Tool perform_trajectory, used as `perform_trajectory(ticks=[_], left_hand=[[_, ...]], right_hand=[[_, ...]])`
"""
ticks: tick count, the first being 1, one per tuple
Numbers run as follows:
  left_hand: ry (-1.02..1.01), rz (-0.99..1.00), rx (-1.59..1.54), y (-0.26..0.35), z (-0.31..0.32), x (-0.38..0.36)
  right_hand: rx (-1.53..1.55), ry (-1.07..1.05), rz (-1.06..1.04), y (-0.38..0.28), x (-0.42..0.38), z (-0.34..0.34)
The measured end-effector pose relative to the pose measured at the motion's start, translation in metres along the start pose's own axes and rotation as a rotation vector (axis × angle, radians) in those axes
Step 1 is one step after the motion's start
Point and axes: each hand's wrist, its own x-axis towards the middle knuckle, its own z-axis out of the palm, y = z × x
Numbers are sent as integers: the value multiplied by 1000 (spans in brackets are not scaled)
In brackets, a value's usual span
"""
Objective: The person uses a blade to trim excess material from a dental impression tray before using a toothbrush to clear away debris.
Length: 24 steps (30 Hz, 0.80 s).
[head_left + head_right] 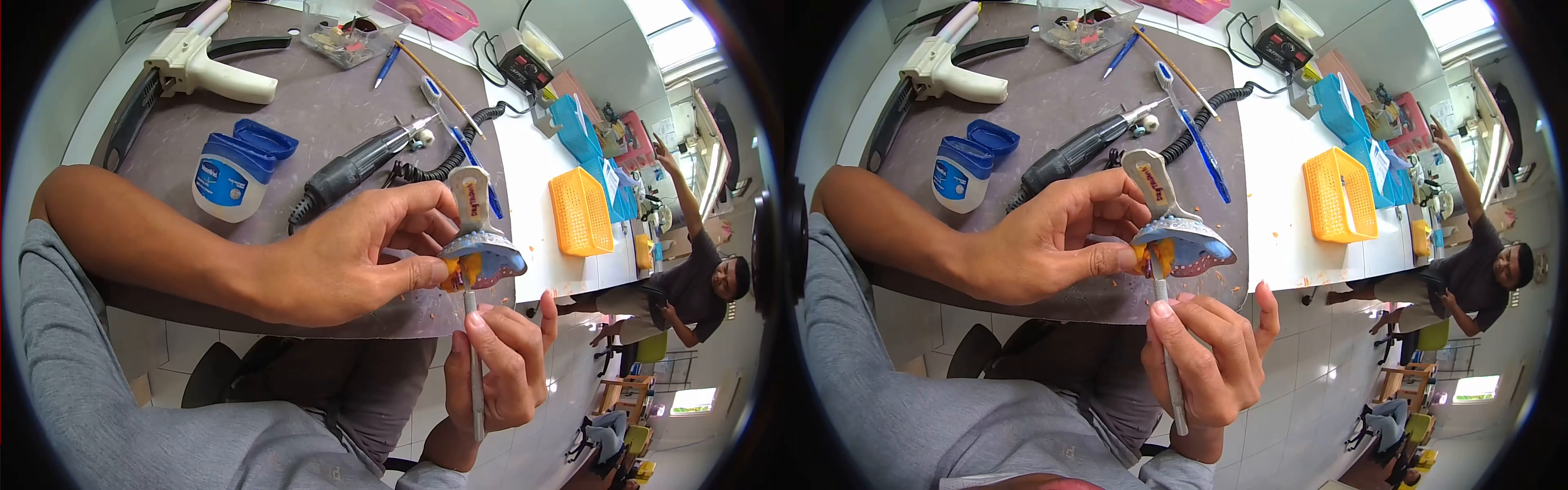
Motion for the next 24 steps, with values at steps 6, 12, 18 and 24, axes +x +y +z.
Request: perform_trajectory(ticks=[6, 12, 18, 24], left_hand=[[2, 14, 41, -1, 0, -1], [4, 23, 45, -3, -1, 0], [28, 67, 80, -4, 2, -1], [-10, 21, 81, -2, 0, -1]], right_hand=[[-35, -15, 3, -4, 0, -4], [-42, -16, 0, -3, 2, -1], [-23, 1, 2, -1, -3, -2], [-12, 9, 15, -3, -6, -5]])
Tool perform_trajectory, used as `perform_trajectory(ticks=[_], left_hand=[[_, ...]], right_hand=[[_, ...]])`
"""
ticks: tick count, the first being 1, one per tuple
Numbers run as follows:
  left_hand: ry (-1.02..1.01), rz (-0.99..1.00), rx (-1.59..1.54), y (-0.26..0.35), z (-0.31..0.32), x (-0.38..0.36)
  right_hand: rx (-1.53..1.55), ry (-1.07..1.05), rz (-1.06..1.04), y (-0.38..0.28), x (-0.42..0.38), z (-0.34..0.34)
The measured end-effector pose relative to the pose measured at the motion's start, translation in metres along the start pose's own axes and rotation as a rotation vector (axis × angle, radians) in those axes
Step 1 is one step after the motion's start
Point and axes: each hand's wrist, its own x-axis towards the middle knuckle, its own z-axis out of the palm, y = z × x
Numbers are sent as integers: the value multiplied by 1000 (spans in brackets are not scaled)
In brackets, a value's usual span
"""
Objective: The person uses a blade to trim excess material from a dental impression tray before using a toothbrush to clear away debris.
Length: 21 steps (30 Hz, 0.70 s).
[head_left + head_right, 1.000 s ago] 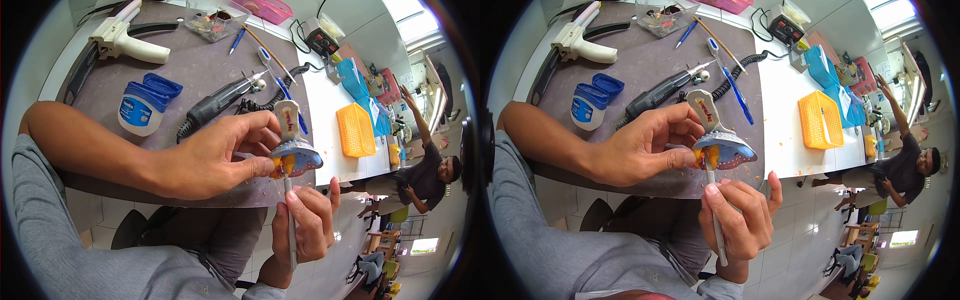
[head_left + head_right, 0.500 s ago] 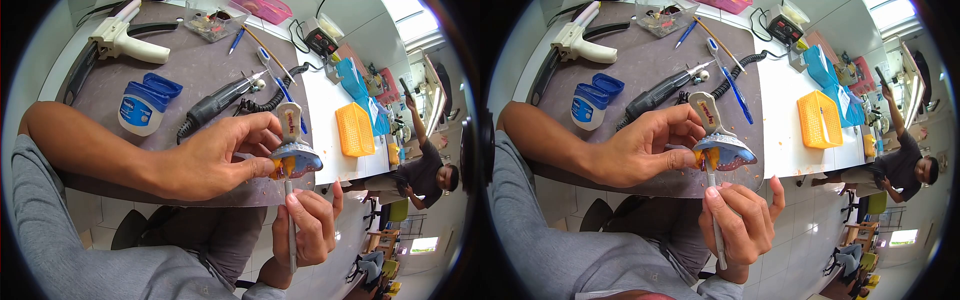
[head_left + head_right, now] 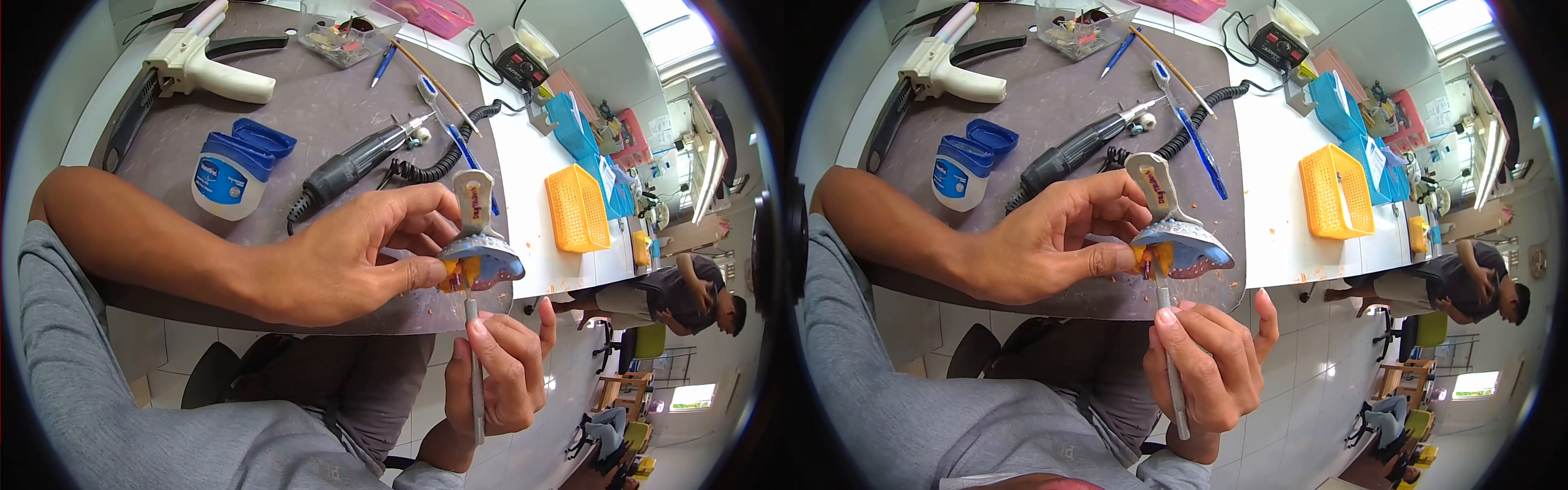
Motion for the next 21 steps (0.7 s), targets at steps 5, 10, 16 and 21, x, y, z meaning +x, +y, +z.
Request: perform_trajectory(ticks=[5, 10, 16, 21], left_hand=[[5, -4, -20, 0, 0, 1], [-1, -4, -14, -2, 1, 1], [35, 75, 1, -4, 3, -1], [37, 108, 32, -9, 2, 2]], right_hand=[[-12, 21, -12, 0, 3, 6], [-7, 12, -21, 0, 3, 3], [19, 14, -11, 1, 1, 0], [7, 14, -18, 1, 6, 3]])
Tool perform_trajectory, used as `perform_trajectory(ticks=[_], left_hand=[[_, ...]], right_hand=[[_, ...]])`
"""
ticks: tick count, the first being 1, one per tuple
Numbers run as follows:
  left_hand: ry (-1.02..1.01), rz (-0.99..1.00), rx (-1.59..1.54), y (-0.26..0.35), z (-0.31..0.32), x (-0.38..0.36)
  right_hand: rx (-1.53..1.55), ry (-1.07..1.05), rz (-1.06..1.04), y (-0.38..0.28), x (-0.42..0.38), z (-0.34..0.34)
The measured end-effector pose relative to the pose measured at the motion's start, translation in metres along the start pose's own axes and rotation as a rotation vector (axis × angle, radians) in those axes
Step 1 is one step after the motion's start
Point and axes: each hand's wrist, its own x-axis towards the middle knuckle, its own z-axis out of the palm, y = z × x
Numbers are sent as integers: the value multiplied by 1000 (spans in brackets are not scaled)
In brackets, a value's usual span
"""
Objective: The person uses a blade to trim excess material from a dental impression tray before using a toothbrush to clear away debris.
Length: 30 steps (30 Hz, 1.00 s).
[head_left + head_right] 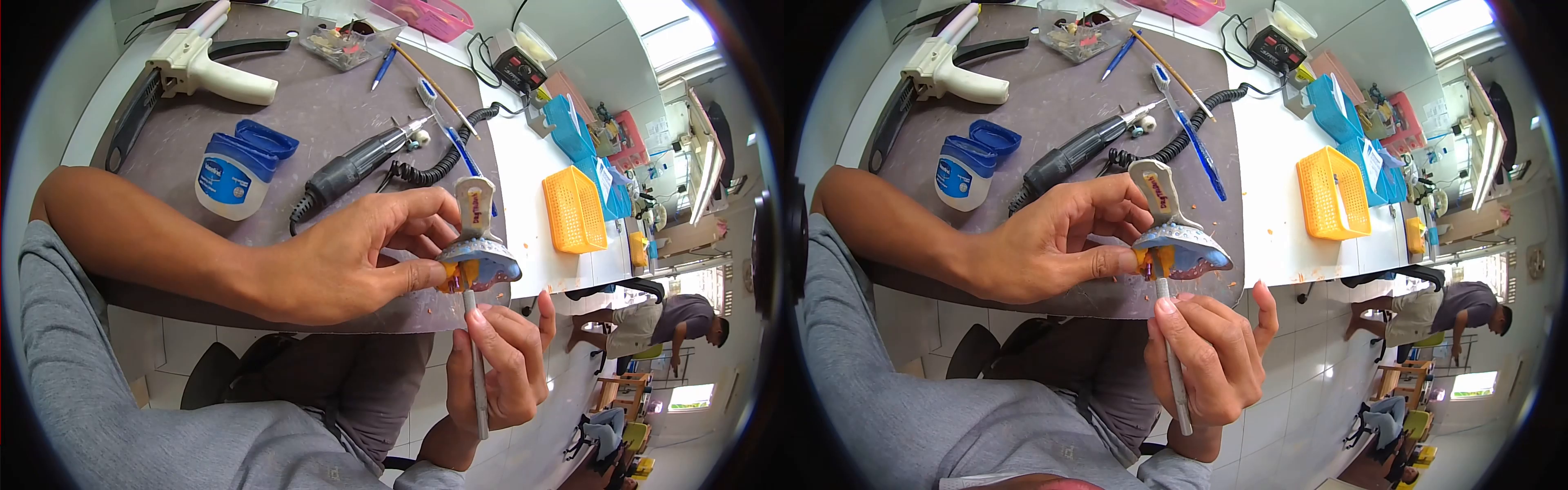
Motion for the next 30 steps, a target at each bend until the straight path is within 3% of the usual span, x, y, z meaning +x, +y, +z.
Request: perform_trajectory(ticks=[30], left_hand=[[19, -49, 44, 0, 0, -2]], right_hand=[[7, -41, 2, 2, -8, -7]])
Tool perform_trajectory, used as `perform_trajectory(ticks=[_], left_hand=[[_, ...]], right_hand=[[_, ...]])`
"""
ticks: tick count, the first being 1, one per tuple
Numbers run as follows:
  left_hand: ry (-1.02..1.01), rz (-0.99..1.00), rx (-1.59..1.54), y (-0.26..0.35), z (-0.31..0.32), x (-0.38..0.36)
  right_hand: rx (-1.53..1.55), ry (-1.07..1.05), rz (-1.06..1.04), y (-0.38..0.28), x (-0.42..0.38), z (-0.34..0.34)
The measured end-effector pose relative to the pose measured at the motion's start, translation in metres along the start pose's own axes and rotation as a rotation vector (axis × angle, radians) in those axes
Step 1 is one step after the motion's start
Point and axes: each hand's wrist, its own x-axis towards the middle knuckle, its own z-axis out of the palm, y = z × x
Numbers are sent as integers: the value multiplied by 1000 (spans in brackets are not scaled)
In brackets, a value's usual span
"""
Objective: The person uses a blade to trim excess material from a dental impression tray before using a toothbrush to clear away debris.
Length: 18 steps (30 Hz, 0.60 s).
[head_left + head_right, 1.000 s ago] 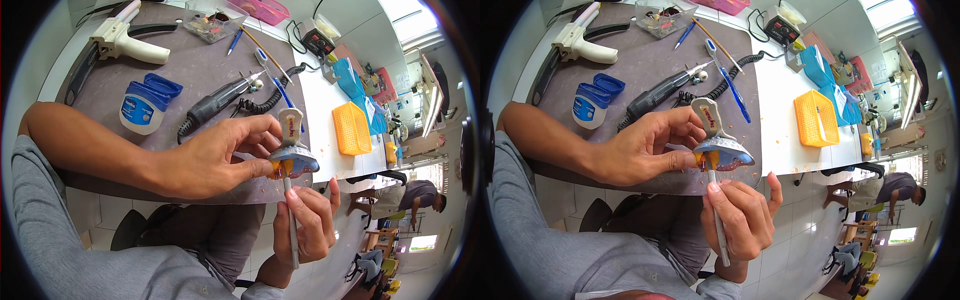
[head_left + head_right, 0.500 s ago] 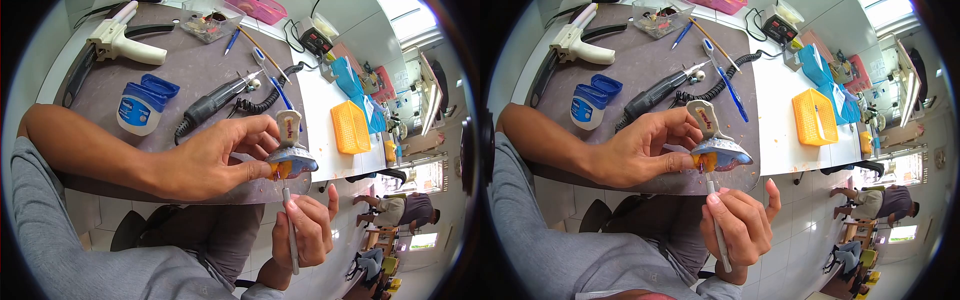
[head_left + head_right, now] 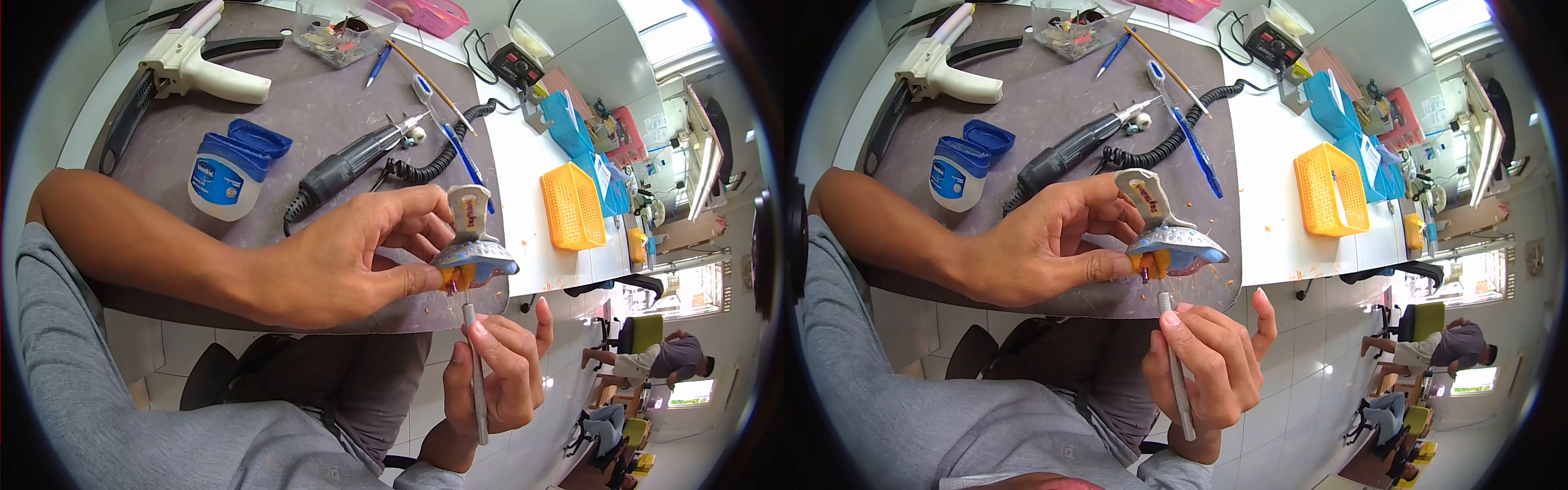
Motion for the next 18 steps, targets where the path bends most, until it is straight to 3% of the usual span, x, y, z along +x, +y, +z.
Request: perform_trajectory(ticks=[2, 4, 11, 14, 16, 17, 18], left_hand=[[-13, -9, -30, 0, 0, 0], [-25, -16, -58, 0, 0, 0], [-16, 34, -64, -4, 0, 2], [-13, 1, -143, -5, -2, 4], [-9, -43, -188, -3, -3, 4], [-4, -52, -215, -3, -3, 4], [2, -61, -242, -1, -4, 5]], right_hand=[[-10, -11, -28, 0, -2, 1], [-90, 106, 5, -1, -6, 4], [2, 65, -8, 0, -15, 11], [76, 251, -4, 9, -23, 19], [191, 468, 122, 14, -28, 25], [193, 467, 122, 14, -34, 27], [248, 463, 263, 12, -44, 27]])
